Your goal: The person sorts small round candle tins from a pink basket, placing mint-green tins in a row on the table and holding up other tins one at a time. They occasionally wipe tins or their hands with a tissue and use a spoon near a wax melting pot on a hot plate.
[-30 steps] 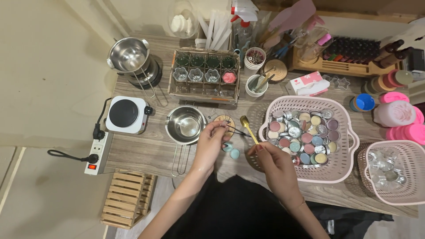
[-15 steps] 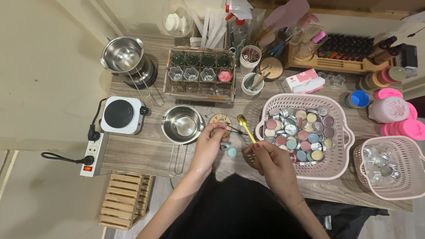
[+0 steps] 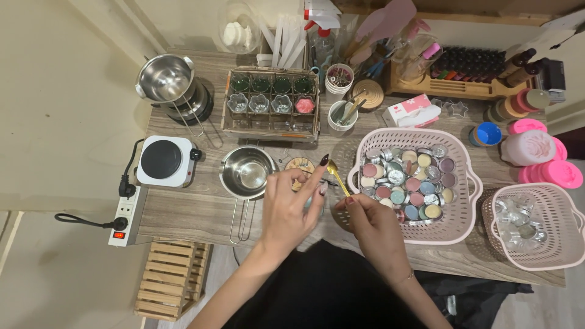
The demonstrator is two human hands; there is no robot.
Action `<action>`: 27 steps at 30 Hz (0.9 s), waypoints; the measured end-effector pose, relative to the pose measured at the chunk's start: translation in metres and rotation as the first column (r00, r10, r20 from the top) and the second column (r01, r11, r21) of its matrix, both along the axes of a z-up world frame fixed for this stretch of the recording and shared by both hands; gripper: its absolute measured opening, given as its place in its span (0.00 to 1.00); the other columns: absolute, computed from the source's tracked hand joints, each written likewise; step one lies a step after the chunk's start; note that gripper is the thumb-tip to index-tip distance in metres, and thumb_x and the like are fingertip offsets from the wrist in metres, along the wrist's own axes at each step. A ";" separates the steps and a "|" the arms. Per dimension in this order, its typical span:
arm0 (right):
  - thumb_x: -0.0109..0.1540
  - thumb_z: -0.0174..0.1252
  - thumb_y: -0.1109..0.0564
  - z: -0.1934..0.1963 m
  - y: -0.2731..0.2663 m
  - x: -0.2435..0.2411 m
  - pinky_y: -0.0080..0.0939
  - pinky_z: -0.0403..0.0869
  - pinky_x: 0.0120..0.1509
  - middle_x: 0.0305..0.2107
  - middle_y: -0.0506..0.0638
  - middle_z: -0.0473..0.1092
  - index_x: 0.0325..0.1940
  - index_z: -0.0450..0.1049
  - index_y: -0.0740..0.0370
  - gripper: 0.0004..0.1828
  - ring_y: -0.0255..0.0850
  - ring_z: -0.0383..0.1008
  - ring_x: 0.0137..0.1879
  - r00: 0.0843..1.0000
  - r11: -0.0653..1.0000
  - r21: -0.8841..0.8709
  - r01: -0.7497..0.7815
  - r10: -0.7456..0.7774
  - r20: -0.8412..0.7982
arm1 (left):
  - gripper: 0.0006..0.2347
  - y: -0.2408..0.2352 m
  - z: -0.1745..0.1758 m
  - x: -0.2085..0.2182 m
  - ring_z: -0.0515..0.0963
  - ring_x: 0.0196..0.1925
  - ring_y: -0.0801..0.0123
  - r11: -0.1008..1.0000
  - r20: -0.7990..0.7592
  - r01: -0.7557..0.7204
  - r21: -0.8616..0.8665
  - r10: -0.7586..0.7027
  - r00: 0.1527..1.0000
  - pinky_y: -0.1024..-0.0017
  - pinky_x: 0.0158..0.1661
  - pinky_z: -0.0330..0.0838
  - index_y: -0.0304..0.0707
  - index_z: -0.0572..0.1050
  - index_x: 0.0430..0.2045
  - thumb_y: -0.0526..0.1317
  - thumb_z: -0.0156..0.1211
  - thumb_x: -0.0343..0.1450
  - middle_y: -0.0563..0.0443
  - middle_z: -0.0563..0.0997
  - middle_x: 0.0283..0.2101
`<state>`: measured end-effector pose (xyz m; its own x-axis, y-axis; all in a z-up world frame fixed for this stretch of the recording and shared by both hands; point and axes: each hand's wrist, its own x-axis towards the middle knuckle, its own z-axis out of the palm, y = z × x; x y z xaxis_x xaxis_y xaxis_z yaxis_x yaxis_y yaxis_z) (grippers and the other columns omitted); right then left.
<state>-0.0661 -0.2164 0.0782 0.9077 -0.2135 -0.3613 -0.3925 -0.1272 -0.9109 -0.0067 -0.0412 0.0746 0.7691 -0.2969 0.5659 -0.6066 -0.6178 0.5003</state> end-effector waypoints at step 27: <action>0.68 0.51 0.56 -0.015 -0.099 -0.036 0.33 0.56 0.30 0.19 0.42 0.59 0.41 0.75 0.65 0.11 0.30 0.56 0.25 0.869 0.757 0.460 0.464 -0.490 -0.070 | 0.13 -0.127 -0.030 0.007 0.78 0.40 0.81 0.776 -0.741 0.133 -0.617 -0.629 0.236 0.81 0.44 0.72 0.30 0.81 0.48 0.39 0.53 0.76 0.54 0.85 0.38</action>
